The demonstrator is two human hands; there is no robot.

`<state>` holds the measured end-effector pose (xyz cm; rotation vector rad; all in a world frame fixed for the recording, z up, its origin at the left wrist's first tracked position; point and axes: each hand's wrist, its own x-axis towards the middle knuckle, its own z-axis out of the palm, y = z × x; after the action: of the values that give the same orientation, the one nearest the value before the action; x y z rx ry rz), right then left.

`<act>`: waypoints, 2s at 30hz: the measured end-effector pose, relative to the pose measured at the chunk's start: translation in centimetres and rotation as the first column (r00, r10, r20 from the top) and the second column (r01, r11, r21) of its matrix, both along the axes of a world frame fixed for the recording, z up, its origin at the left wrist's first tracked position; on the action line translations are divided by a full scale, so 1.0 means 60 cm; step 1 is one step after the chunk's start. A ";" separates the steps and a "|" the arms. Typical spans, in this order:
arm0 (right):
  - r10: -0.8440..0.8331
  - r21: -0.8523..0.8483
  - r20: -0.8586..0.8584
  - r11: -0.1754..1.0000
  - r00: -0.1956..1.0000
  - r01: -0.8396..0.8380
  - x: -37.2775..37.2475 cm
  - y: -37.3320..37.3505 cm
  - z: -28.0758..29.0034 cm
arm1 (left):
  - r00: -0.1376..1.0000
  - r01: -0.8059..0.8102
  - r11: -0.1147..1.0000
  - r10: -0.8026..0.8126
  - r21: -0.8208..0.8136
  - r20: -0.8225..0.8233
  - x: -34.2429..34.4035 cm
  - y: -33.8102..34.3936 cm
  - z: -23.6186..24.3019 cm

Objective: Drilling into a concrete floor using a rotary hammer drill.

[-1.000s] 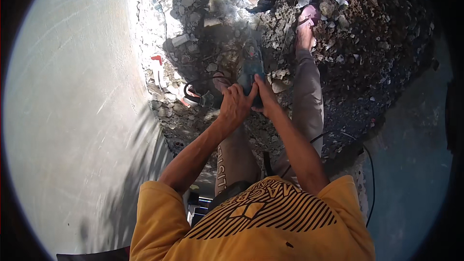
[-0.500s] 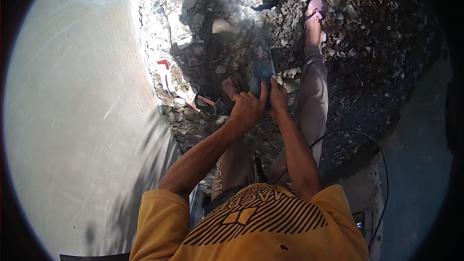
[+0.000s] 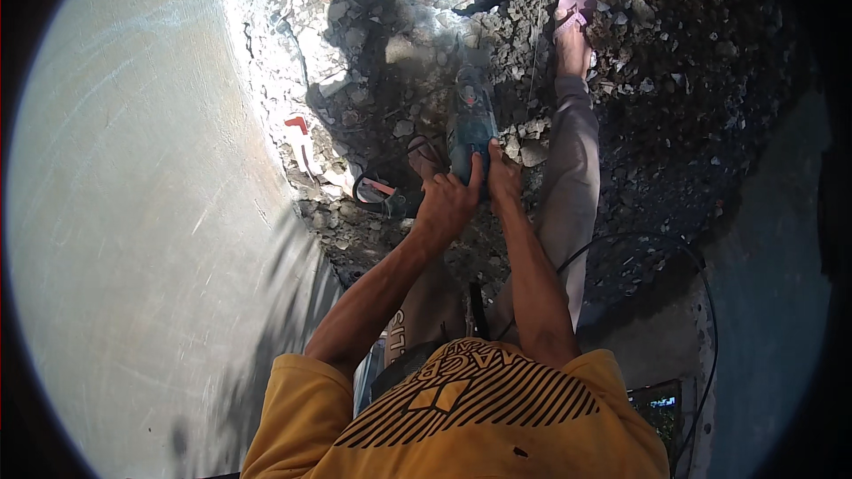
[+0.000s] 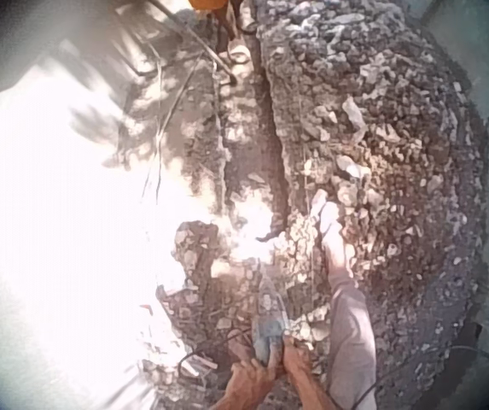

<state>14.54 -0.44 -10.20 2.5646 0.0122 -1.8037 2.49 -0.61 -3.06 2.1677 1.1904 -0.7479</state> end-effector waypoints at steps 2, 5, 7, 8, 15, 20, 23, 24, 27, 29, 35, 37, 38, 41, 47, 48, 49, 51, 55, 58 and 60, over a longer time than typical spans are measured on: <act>0.015 -0.020 0.006 1.000 1.000 -0.015 0.000 0.017 0.004 | 1.000 -0.014 1.000 0.014 0.021 0.006 -0.002 0.003 -0.005; 0.016 -0.030 0.001 0.999 1.000 -0.016 0.004 0.011 0.003 | 0.999 -0.038 0.999 0.038 0.026 0.014 0.000 0.001 -0.003; 0.002 -0.009 -0.013 1.000 1.000 -0.002 0.013 0.000 -0.012 | 0.999 -0.049 0.999 0.049 0.021 0.015 0.005 0.001 -0.004; -0.008 -0.015 -0.024 1.000 1.000 0.008 0.020 -0.004 -0.021 | 0.998 -0.054 0.998 0.053 0.038 0.029 0.009 0.002 -0.006; 0.012 -0.007 -0.013 1.000 1.000 -0.012 0.020 -0.020 -0.036 | 0.999 -0.041 0.998 0.040 0.048 0.016 0.013 -0.004 -0.009; -0.011 0.001 -0.055 1.000 0.998 0.011 0.024 -0.015 -0.033 | 1.000 -0.019 0.997 0.018 0.080 0.007 0.017 -0.006 -0.013; -0.021 -0.003 -0.055 1.000 0.998 0.021 0.028 -0.025 -0.035 | 1.000 -0.015 0.998 0.015 0.057 0.003 0.021 -0.005 -0.006; -0.024 -0.014 -0.053 1.000 0.998 0.024 0.028 -0.026 -0.035 | 1.000 -0.016 0.999 0.016 0.038 0.001 0.022 -0.004 -0.004; -0.016 -0.005 -0.053 1.000 0.998 0.015 0.030 -0.022 -0.041 | 1.000 -0.002 0.999 0.002 0.045 0.002 0.023 0.001 -0.007; 0.041 -0.044 -0.037 0.998 0.998 -0.042 0.031 -0.022 -0.043 | 1.000 -0.001 0.998 0.001 0.062 0.003 0.021 -0.005 -0.007; 0.092 -0.048 -0.008 0.995 0.996 -0.092 0.034 -0.034 -0.047 | 1.000 -0.014 0.999 0.014 0.043 0.004 0.027 -0.012 -0.005; 0.099 -0.045 -0.001 0.994 0.995 -0.099 0.034 -0.027 -0.051 | 1.000 -0.012 0.998 0.012 0.054 -0.002 0.027 -0.012 -0.013; 0.146 -0.032 -0.010 0.989 0.989 -0.146 0.034 -0.025 -0.051 | 1.000 -0.024 0.999 0.024 0.038 -0.001 0.026 -0.012 -0.015; 0.197 -0.027 0.002 0.980 0.980 -0.197 0.033 -0.034 -0.048 | 1.000 -0.031 0.999 0.031 0.015 0.003 0.026 -0.015 -0.010; 0.217 -0.021 0.019 0.976 0.976 -0.216 0.037 -0.041 -0.060 | 0.999 -0.049 0.999 0.049 -0.013 0.012 0.028 -0.014 -0.015; 0.210 -0.013 0.017 0.978 0.978 -0.210 0.033 -0.037 -0.056 | 0.999 -0.044 0.999 0.044 -0.010 0.006 0.026 -0.015 -0.015; 0.209 -0.012 0.014 0.978 0.978 -0.208 0.030 -0.034 -0.052 | 0.999 -0.043 0.999 0.043 -0.009 0.003 0.024 -0.015 -0.014; 0.225 0.006 0.026 0.974 0.974 -0.225 0.026 -0.028 -0.041 | 1.000 -0.024 1.000 0.024 0.005 0.003 0.022 -0.015 -0.014; 0.210 -0.014 0.042 0.978 0.977 -0.210 0.020 -0.019 -0.029 | 1.000 0.006 1.000 -0.006 0.005 -0.011 0.019 -0.013 -0.012; 0.199 -0.060 0.018 0.978 0.980 -0.198 0.024 -0.020 -0.028 | 1.000 -0.003 1.000 0.003 -0.002 0.002 0.022 -0.012 -0.009; 0.224 -0.051 0.005 0.973 0.975 -0.224 0.026 -0.017 -0.029 | 0.996 -0.085 0.993 0.085 -0.084 -0.003 0.023 -0.008 -0.006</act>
<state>16.10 -1.44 -11.95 2.4256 0.2431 -1.6873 3.88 -1.12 -3.43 2.0352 1.2208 -0.7476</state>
